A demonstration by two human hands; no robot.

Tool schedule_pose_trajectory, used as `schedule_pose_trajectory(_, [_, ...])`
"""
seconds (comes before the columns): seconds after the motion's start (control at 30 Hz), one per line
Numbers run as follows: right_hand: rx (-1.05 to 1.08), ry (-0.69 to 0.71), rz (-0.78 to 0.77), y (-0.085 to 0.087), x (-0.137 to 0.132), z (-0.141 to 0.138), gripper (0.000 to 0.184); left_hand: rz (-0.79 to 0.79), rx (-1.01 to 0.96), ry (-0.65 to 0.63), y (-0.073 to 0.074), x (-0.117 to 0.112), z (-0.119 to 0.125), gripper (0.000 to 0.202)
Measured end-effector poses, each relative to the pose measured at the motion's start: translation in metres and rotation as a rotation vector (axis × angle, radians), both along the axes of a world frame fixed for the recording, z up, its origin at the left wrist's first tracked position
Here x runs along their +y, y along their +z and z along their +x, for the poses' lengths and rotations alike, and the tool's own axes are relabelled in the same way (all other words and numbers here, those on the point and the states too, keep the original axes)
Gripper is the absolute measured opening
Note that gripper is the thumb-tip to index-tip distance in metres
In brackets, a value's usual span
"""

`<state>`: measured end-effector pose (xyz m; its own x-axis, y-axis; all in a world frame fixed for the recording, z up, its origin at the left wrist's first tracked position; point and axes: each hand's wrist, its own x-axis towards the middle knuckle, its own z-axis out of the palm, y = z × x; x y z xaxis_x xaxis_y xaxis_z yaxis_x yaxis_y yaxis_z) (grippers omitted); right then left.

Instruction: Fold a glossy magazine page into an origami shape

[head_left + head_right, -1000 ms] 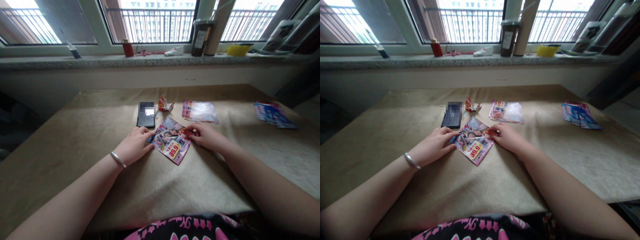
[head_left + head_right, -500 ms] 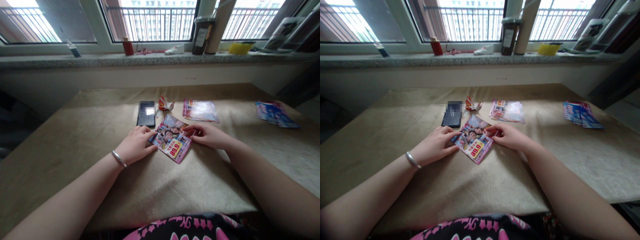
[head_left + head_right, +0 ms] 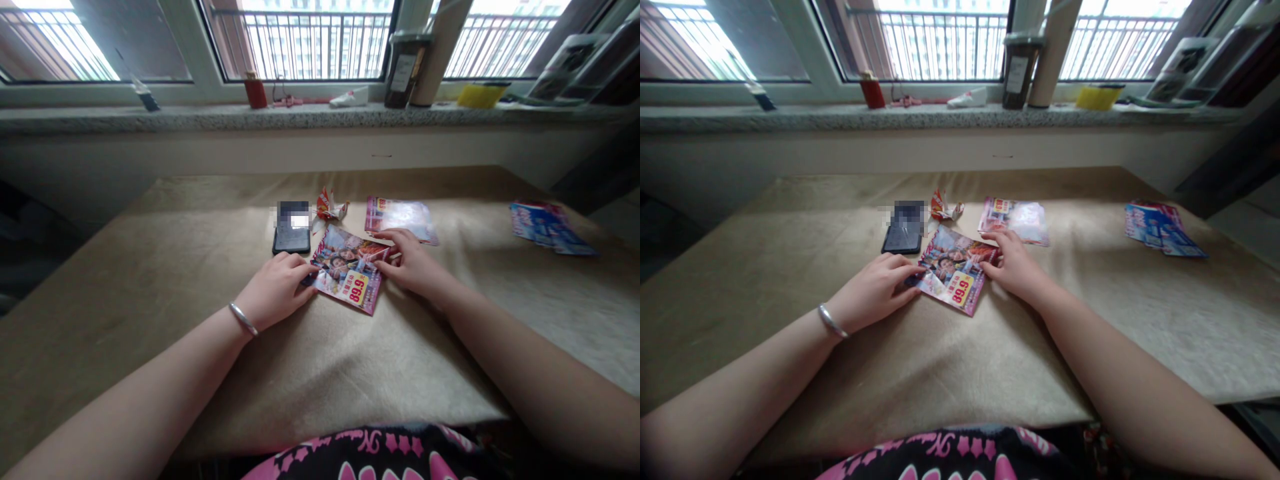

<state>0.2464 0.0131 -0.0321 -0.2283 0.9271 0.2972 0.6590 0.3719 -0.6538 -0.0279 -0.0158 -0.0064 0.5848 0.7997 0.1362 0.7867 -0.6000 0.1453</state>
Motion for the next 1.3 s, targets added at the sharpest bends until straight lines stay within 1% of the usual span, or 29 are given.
schedule_pose_trajectory(0.1, [0.053, -0.004, -0.083, 0.000, 0.001, 0.004, 0.047, 0.014, -0.014, -0.020, 0.000, 0.000, 0.000, 0.032])
schedule_pose_trajectory(0.17, [0.001, 0.004, -0.055, 0.001, 0.003, 0.008, 0.044, 0.020, -0.028, -0.021, 0.000, 0.000, 0.000, 0.030])
schedule_pose_trajectory(0.23, [-0.096, 0.027, -0.009, 0.003, 0.005, 0.011, 0.036, 0.018, -0.032, -0.025, 0.000, 0.000, 0.001, 0.029])
schedule_pose_trajectory(0.33, [-0.170, 0.054, -0.040, 0.006, 0.005, 0.012, 0.024, 0.006, -0.026, -0.043, 0.000, 0.001, 0.002, 0.029])
schedule_pose_trajectory(0.4, [-0.185, 0.050, -0.038, 0.007, 0.005, 0.011, 0.026, 0.005, -0.032, -0.043, 0.000, 0.001, 0.002, 0.029])
schedule_pose_trajectory(0.5, [-0.192, 0.040, 0.032, 0.006, 0.002, 0.007, 0.038, 0.011, -0.036, -0.032, -0.001, 0.000, 0.003, 0.030])
schedule_pose_trajectory(0.53, [-0.194, 0.037, 0.062, 0.007, 0.001, 0.005, 0.039, 0.013, -0.035, -0.028, -0.001, 0.000, 0.003, 0.031])
schedule_pose_trajectory(0.57, [-0.198, 0.039, 0.092, 0.008, -0.001, 0.004, 0.037, 0.013, -0.035, -0.025, -0.001, 0.000, 0.003, 0.031])
schedule_pose_trajectory(0.63, [-0.213, 0.054, 0.146, 0.013, -0.005, 0.001, 0.028, 0.013, -0.036, -0.014, -0.001, -0.001, 0.004, 0.032])
schedule_pose_trajectory(0.73, [-0.262, 0.179, 0.177, 0.022, -0.013, -0.004, 0.020, 0.016, -0.038, 0.007, 0.000, -0.001, 0.005, 0.033])
schedule_pose_trajectory(0.8, [-0.317, 0.254, 0.183, 0.027, -0.019, -0.007, 0.022, 0.023, -0.034, 0.018, 0.000, -0.001, 0.006, 0.035])
schedule_pose_trajectory(0.97, [-0.443, 0.342, 0.142, 0.031, -0.025, -0.012, 0.029, 0.033, -0.027, 0.022, -0.001, -0.001, 0.006, 0.038])
schedule_pose_trajectory(1.1, [-0.532, 0.333, 0.105, 0.031, -0.025, -0.010, 0.035, 0.019, -0.029, 0.029, -0.001, -0.001, 0.005, 0.040])
schedule_pose_trajectory(1.3, [-0.533, 0.347, 0.071, 0.033, -0.027, -0.004, 0.041, 0.017, -0.023, 0.016, -0.001, -0.001, 0.004, 0.043])
